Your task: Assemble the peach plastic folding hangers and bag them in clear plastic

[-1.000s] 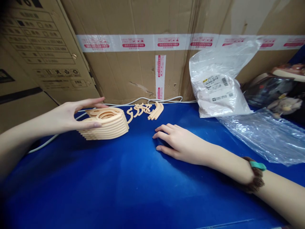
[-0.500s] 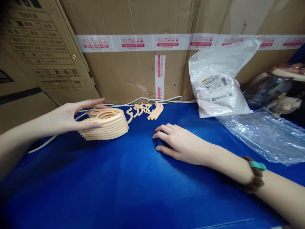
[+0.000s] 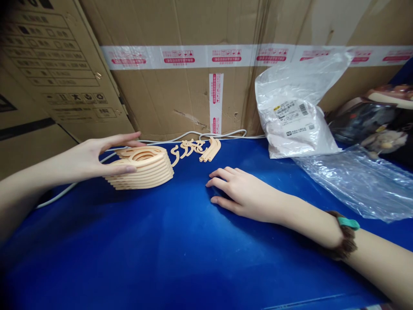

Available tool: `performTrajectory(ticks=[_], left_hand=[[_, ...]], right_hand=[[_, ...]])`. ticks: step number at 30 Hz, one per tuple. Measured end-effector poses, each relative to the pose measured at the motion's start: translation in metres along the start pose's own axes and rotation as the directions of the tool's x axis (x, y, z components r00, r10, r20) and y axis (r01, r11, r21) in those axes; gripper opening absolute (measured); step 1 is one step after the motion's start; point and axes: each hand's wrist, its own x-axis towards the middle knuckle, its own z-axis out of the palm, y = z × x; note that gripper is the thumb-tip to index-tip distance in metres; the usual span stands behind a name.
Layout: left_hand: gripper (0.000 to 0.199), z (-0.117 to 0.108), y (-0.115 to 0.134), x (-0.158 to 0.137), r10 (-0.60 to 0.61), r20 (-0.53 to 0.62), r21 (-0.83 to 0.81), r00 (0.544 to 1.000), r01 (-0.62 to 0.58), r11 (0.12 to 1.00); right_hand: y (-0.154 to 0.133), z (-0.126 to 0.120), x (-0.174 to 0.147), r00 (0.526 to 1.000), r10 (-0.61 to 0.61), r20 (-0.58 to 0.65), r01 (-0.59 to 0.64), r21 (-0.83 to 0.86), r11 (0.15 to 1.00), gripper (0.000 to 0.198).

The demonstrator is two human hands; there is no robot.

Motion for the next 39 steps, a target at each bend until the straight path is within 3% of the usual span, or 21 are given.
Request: performTrajectory(ticks=[11, 15, 18, 20, 22, 27, 39], left_hand=[[0.089, 0.001, -0.007, 0.001, 0.023, 0.006, 0.007, 1.000, -0.023, 1.000], [0.099, 0.002, -0.006, 0.000, 0.064, 0.003, 0.019, 0.998, -0.064, 0.998], [0.091, 0.016, 0.016, -0.005, 0.239, -0.137, 0.160, 0.961, -0.216, 0.963], [0.071, 0.034, 0.038, -0.011, 0.445, -0.180, 0.265, 0.878, -0.392, 0.881], [0.061, 0.055, 0.058, -0.020, 0.556, -0.094, 0.294, 0.826, -0.510, 0.808], [0.059, 0.091, 0.071, -0.032, 0.535, 0.144, 0.225, 0.832, -0.554, 0.801], [0.065, 0.093, 0.061, -0.029, 0.448, 0.239, 0.201, 0.861, -0.496, 0.845]], right_hand=[[0.000, 0.000, 0.001, 1.000, -0.001, 0.006, 0.001, -0.005, 1.000, 0.037], [-0.001, -0.001, 0.001, 1.000, 0.003, 0.001, -0.003, 0.004, 1.000, 0.035], [0.000, 0.000, 0.001, 1.000, 0.002, -0.005, -0.002, 0.014, 1.000, 0.035], [0.000, 0.001, 0.000, 1.000, 0.004, -0.013, -0.004, 0.003, 1.000, 0.036], [0.001, 0.002, 0.000, 0.999, 0.025, -0.029, -0.026, -0.023, 0.999, 0.040], [0.003, 0.002, -0.001, 0.996, 0.083, -0.040, -0.086, -0.101, 0.991, 0.050], [0.001, -0.001, 0.000, 0.996, 0.094, 0.009, -0.093, -0.111, 0.990, 0.050]])
